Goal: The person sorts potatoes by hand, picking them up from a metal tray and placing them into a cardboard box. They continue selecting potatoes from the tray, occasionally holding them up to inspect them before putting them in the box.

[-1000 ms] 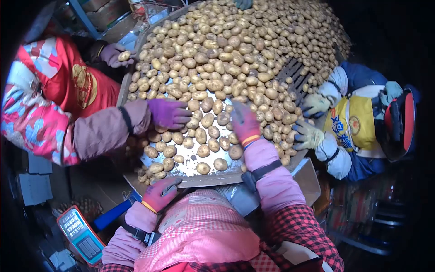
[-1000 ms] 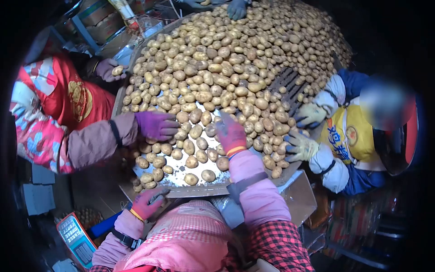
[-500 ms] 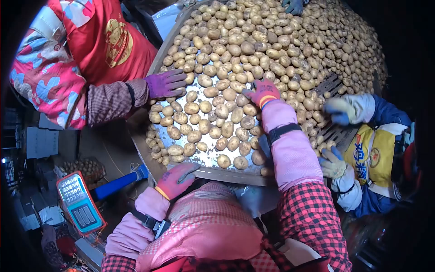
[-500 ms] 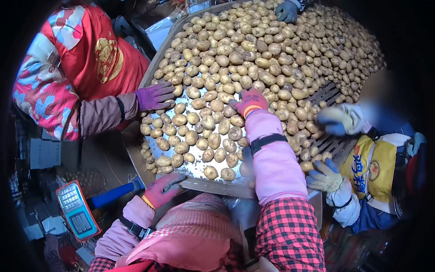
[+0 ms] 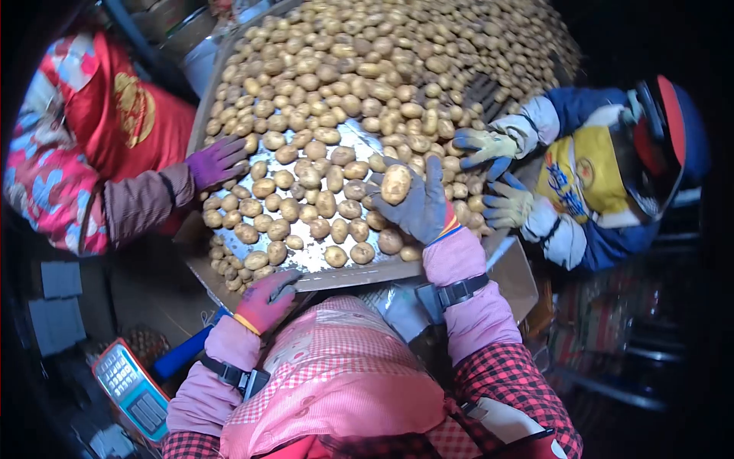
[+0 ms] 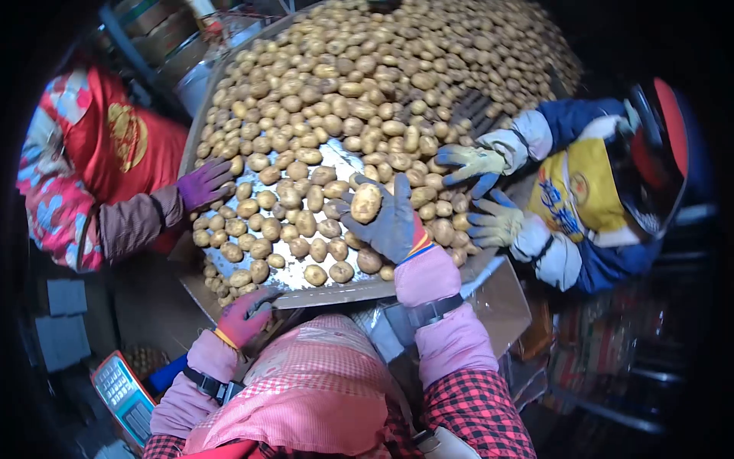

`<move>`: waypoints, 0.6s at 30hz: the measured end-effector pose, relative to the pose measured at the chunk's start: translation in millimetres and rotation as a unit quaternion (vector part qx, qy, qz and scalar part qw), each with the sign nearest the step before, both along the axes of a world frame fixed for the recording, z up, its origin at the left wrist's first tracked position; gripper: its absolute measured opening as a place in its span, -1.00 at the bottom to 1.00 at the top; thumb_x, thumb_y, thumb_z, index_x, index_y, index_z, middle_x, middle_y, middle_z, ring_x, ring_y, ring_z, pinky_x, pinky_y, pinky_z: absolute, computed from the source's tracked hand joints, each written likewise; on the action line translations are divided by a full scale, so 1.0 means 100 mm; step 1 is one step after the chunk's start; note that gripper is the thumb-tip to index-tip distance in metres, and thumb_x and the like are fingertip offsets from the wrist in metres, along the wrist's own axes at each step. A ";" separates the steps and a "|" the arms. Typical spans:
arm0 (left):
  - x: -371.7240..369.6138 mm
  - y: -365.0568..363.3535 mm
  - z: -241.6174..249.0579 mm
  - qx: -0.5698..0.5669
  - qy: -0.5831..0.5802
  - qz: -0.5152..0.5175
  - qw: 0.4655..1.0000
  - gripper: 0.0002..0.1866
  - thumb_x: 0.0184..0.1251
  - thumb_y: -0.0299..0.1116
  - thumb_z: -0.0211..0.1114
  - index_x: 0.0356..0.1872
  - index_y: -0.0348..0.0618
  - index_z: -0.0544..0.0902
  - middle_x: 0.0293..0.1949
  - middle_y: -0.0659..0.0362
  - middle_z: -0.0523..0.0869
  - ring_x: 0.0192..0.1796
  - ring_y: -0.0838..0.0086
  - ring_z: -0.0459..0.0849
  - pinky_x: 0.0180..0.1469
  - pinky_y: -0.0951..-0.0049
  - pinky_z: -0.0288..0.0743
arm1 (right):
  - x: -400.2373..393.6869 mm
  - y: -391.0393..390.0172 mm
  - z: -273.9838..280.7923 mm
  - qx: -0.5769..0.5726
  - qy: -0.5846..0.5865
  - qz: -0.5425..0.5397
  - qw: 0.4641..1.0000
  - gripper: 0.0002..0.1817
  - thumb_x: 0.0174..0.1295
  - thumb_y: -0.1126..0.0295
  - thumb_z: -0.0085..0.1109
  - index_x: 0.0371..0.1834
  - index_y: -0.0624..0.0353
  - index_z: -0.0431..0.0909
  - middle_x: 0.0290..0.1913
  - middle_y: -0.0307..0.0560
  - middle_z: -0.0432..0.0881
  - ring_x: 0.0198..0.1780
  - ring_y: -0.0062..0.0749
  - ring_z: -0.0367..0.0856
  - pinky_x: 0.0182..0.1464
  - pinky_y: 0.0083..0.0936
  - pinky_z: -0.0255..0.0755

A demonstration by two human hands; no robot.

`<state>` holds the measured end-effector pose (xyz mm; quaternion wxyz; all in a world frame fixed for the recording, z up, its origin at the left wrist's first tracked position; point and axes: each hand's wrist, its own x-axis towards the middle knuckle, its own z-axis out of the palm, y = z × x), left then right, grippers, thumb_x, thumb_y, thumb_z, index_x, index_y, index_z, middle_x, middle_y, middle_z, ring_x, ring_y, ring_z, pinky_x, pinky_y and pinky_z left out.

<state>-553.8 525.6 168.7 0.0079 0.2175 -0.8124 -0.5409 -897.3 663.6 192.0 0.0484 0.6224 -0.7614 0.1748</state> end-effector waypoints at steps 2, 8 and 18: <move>-0.07 -0.03 0.10 0.016 -0.043 0.002 0.999 -0.57 0.27 -0.32 0.28 0.19 -0.10 0.59 0.11 -0.02 0.65 0.14 0.18 0.65 0.19 0.27 0.49 | 0.22 0.11 0.20 -0.127 -0.587 -0.074 0.796 -0.40 0.26 0.06 0.28 0.26 0.14 0.38 0.24 0.02 0.51 0.05 -0.31 0.62 0.13 -0.33 0.54; -0.31 -0.03 0.12 0.005 -0.033 -0.057 0.998 -0.57 0.34 -0.29 0.23 0.22 -0.14 0.57 0.11 0.02 0.67 0.16 0.29 0.63 0.24 0.35 0.44 | 0.56 1.08 0.10 -0.236 -0.738 -0.281 0.566 -0.45 0.30 -0.17 0.14 -0.12 0.18 0.57 -0.38 -0.13 0.63 -0.37 -0.35 0.64 -0.33 -0.45 0.53; -0.65 0.08 0.23 -0.014 0.049 -0.152 0.987 -0.59 0.32 -0.30 0.27 0.18 -0.13 0.59 0.07 0.00 0.68 0.13 0.21 0.64 0.19 0.29 0.47 | 0.72 1.47 0.31 -0.302 -0.825 -0.236 0.415 -0.60 0.39 0.16 0.07 0.19 0.11 0.46 0.10 0.03 0.56 0.12 -0.21 0.56 0.13 -0.35 0.49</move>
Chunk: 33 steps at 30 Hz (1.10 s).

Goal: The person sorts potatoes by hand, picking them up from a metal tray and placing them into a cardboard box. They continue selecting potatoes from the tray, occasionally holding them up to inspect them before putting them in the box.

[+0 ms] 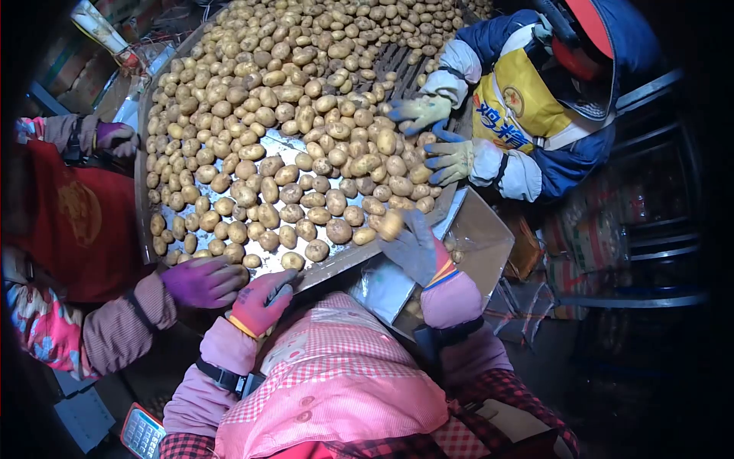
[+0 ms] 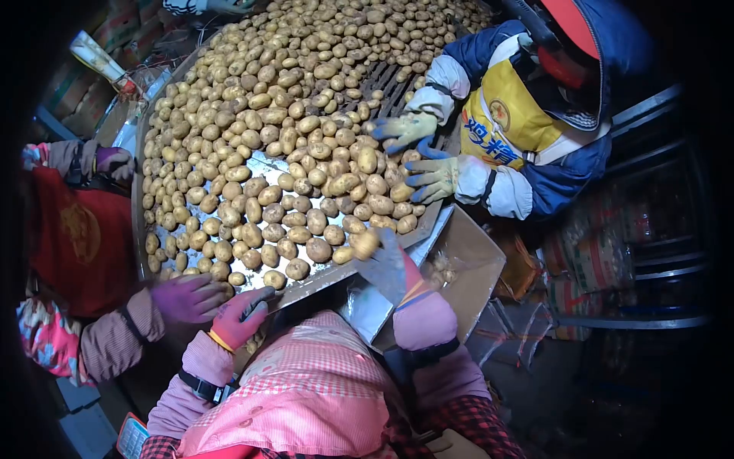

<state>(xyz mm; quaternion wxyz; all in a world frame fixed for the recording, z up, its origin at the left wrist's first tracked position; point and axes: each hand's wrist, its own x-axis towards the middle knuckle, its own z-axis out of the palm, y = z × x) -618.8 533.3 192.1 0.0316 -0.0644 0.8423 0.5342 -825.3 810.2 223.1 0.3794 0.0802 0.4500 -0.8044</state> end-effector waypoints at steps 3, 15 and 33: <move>0.03 -0.04 0.04 -0.015 -0.010 0.010 1.000 -0.58 0.32 -0.30 0.26 0.20 -0.13 0.58 0.08 0.02 0.67 0.13 0.26 0.64 0.20 0.33 0.46 | -0.19 -0.16 0.24 -0.021 -0.006 0.084 0.996 -0.46 0.36 0.27 0.15 0.38 0.11 0.30 0.31 0.03 0.41 0.30 -0.24 0.42 0.33 -0.34 0.33; 0.36 -0.08 0.13 -0.035 -0.014 0.086 0.996 -0.58 0.30 -0.35 0.29 0.18 -0.17 0.59 0.05 0.00 0.68 0.13 0.23 0.64 0.18 0.33 0.47 | -1.37 -1.14 -0.34 0.575 0.667 0.301 0.366 -0.37 0.00 0.25 0.39 0.25 -0.29 0.50 0.15 0.00 0.54 0.21 -0.07 0.48 0.29 -0.31 0.34; -0.54 0.54 0.19 -0.004 0.009 -0.175 0.985 -0.56 0.26 -0.36 0.30 0.19 -0.16 0.58 0.05 -0.02 0.67 0.12 0.16 0.64 0.18 0.27 0.47 | 0.26 0.71 -0.15 -0.010 0.013 -0.086 0.996 -0.38 0.33 -0.22 0.03 0.21 0.04 0.50 -0.17 -0.18 0.60 -0.37 -0.56 0.50 -0.39 -0.60 0.34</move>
